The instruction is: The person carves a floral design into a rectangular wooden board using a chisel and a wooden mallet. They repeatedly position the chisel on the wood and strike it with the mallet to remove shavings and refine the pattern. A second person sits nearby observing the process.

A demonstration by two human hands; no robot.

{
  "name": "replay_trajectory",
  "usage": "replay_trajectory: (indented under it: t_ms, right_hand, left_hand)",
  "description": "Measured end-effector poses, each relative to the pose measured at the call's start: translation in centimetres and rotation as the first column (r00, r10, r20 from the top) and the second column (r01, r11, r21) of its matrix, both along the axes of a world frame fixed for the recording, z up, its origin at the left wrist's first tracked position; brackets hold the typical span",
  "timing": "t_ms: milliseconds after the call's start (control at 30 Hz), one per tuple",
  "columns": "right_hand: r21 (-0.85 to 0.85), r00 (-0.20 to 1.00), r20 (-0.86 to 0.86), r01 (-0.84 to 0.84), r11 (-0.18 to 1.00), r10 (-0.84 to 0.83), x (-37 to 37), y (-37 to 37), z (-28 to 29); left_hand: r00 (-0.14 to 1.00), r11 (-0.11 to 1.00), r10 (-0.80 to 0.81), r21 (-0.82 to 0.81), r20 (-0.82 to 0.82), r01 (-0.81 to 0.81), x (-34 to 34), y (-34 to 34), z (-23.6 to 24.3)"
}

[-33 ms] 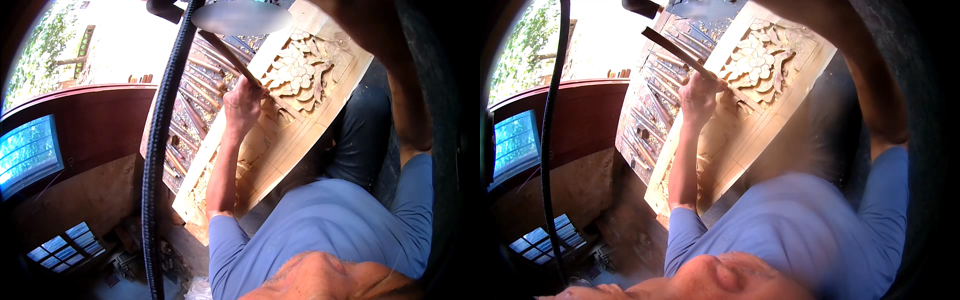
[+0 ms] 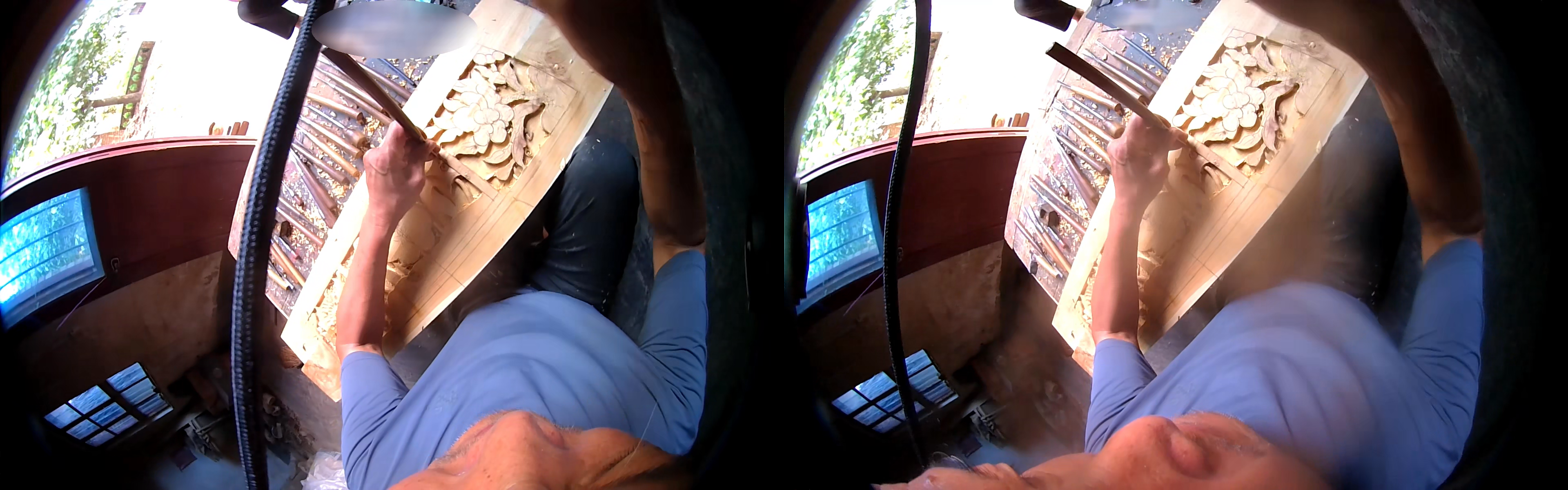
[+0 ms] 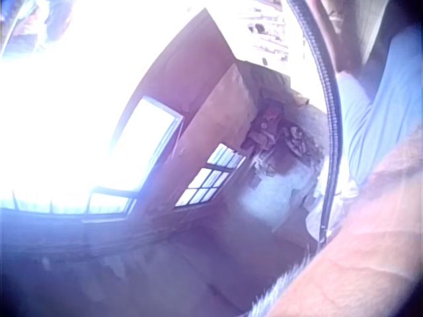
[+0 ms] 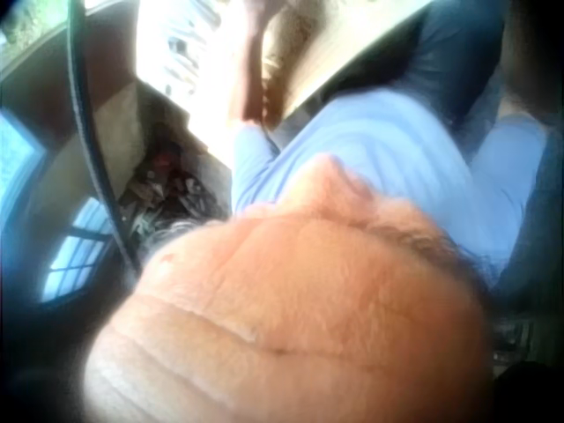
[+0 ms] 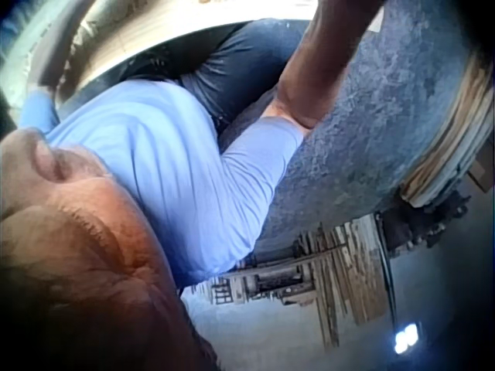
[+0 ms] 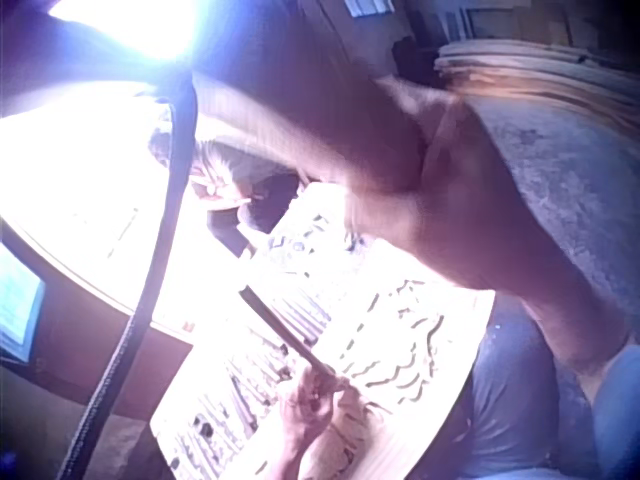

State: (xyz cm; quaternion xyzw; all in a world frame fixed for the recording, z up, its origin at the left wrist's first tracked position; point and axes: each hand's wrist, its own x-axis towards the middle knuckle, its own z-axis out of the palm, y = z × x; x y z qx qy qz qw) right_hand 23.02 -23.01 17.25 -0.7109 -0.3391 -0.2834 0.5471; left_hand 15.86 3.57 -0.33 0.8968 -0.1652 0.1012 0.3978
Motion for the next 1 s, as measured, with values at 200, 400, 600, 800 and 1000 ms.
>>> replay_trajectory:
  t_ms: [200,400,600,800,1000]
  right_hand:
    - [-0.403,0.892,0.378,0.399,0.824,-0.247,0.0,0.7,-1.9]
    - [-0.007,0.985,0.13,0.117,0.993,-0.115,0.2,1.0,-0.8]
    - [-0.339,0.906,0.37,0.338,0.878,-0.206,0.9,0.6,-2.7]
    - [0.035,0.999,-0.013,-0.046,0.998,0.047,0.9,0.1,-0.8]
    - [-0.135,0.94,0.334,0.117,0.984,-0.066,1.2,0.9,-2.1]
  left_hand:
    - [0.993,0.979,-0.023,0.202,0.117,-0.001,-0.5,-1.1,0.2]
    - [0.988,0.983,0.003,-0.179,-0.155,-0.031,-0.2,0.4,-1.1]
    - [0.994,0.981,-0.036,0.191,0.102,0.016,-0.7,-0.9,-0.1]
    - [0.992,0.994,0.036,-0.101,-0.118,-0.048,-0.4,0.3,-0.9]
    - [0.996,0.982,-0.027,0.188,0.087,0.01,-0.7,-0.7,0.0]
